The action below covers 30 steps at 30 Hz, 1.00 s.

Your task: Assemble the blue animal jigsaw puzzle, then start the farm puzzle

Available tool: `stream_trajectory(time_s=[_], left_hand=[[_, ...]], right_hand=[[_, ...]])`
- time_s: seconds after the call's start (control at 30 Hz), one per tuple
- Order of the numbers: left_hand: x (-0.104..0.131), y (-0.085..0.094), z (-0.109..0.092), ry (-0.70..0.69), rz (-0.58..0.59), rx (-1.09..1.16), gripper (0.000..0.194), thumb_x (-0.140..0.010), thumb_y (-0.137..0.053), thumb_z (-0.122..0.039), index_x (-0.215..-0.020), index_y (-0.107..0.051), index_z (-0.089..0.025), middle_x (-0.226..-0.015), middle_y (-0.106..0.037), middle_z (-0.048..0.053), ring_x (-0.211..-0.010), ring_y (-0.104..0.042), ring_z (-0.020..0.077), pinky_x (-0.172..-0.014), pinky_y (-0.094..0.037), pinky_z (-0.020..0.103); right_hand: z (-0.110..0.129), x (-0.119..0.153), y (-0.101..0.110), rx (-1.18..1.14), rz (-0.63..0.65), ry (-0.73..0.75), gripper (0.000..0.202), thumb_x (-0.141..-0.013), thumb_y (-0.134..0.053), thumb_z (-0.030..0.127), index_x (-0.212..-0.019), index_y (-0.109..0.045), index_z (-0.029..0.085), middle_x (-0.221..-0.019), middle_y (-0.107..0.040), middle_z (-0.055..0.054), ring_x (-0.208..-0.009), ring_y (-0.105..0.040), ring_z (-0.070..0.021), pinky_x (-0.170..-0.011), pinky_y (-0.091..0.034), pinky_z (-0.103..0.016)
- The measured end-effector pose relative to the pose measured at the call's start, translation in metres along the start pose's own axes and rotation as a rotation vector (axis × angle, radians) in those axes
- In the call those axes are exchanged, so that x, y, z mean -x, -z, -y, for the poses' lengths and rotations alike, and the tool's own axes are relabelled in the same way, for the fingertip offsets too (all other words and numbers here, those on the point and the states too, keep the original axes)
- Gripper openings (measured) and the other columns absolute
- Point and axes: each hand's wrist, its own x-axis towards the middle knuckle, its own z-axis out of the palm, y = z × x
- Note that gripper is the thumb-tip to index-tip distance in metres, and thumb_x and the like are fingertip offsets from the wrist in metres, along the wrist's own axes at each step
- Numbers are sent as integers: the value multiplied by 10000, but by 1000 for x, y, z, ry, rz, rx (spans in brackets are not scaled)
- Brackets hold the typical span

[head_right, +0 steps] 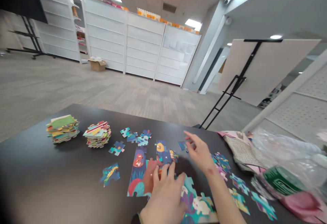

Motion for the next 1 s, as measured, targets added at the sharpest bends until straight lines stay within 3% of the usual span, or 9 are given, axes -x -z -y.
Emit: stream_trajectory(time_s=[0.07, 0.13, 0.2, 0.27, 0.37, 0.47, 0.73, 1.0], left_hand=[[1, -2, 1, -12, -26, 23, 629, -852, -536, -397, -1452, -439, -234, -1604, -233, 140, -1474, -156, 375, -1172, -21, 643], [2, -4, 0, -15, -58, 36, 638, -878, -498, -457, -1477, -402, -256, -1616, -209, 122, -1486, -116, 370, -1167, 20, 647], [2, -5, -1, -4, -64, 36, 645, -883, -482, -488, -1481, -397, -263, -1625, -187, 104, -1494, -70, 369, -1163, 63, 643], [2, -6, -3, 8, -38, 29, 642, -886, -467, -476, -1484, -401, -253, -1636, -151, 83, -1499, -12, 363, -1166, 80, 631], [1, -7, -3, 15, -8, 12, 633, -878, -468, -460, -1472, -424, -244, -1645, -104, 58, -1499, 33, 361, -1173, 83, 613], [-1, -9, -3, 25, -17, 7, 644, -869, -478, -490, -1465, -432, -250, -1645, -92, 71, -1498, 8, 369, -1170, 56, 622], [-5, -16, 2, 18, -69, -6, 626, -844, -505, -509, -1428, -479, -284, -1642, -115, 70, -1502, -37, 350, -1166, 36, 618], [-5, -2, 2, 38, -24, -91, 621, -852, -451, -491, -1443, -450, -300, -1640, -135, 47, -1506, -58, 317, -1173, -22, 604]], right_hand=[[-18, -3, 10, 46, -278, -137, 398, -865, -448, 270, -1209, -638, 210, -965, -700, -63, -751, -634, -188, -677, -500, -306], [-35, -5, 16, 111, -362, -221, 451, -821, -427, 218, -1234, -607, 202, -928, -712, -59, -766, -649, -206, -731, -502, -337], [-47, -6, 17, 166, -288, -266, 463, -774, -417, 173, -1185, -629, 206, -929, -725, -62, -849, -672, -226, -821, -498, -364], [-52, -5, 15, 185, -132, -273, 440, -731, -432, 148, -1098, -666, 208, -974, -731, -67, -939, -674, -233, -894, -486, -372], [-48, -1, 11, 172, 137, -204, 429, -660, -494, 138, -1036, -685, 214, -1084, -716, -63, -1043, -645, -245, -954, -467, -375], [-40, 2, 10, 162, 288, -138, 454, -628, -544, 136, -1055, -676, 216, -1114, -701, -63, -1062, -621, -258, -973, -443, -392], [-29, 7, 14, 148, 307, -139, 532, -632, -616, 154, -1163, -608, 190, -1063, -676, -68, -1013, -605, -254, -927, -445, -384], [-20, 9, 13, -3, 328, -76, 517, -665, -652, 166, -1175, -574, 204, -1076, -658, -63, -1004, -620, -230, -926, -469, -381]])
